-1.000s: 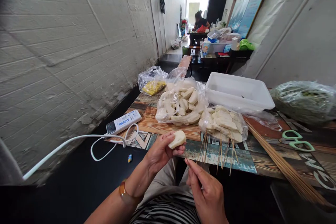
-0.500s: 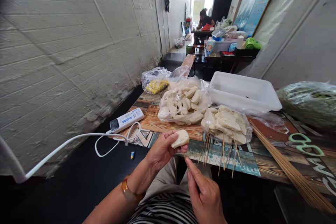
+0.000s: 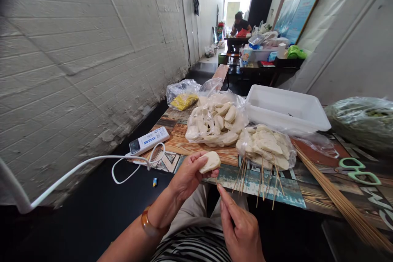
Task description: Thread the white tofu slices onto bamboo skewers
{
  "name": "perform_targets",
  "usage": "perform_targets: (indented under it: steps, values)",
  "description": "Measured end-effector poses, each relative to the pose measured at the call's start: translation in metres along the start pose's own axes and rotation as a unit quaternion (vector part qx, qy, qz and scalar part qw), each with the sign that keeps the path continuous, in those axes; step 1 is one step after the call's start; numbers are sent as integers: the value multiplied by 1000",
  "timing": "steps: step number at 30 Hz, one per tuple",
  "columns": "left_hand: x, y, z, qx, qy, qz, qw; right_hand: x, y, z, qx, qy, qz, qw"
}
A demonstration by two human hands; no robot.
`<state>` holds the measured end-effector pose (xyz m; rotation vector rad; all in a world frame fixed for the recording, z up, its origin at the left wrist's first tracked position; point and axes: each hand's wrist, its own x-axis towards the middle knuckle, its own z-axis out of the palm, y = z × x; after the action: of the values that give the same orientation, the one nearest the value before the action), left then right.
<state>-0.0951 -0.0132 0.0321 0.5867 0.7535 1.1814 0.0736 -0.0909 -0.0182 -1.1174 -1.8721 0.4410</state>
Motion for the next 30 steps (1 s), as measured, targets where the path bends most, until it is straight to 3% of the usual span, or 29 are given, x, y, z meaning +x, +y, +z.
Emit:
perform_targets:
  steps: [8, 20, 26, 30]
  values:
    - [-1, 1, 0, 21, -8, 15, 1000, -1, 2, 0, -9, -12, 10, 1000]
    - [-6, 5, 1, 150, -13, 75, 986, 6, 2, -1, -19, -14, -16, 1000]
    - [-10, 6, 3, 211, -47, 88, 972, 6, 4, -2, -11, -2, -10, 1000]
    - [-13, 7, 6, 173, -55, 83, 980, 3, 6, -1, 2, 8, 22, 1000]
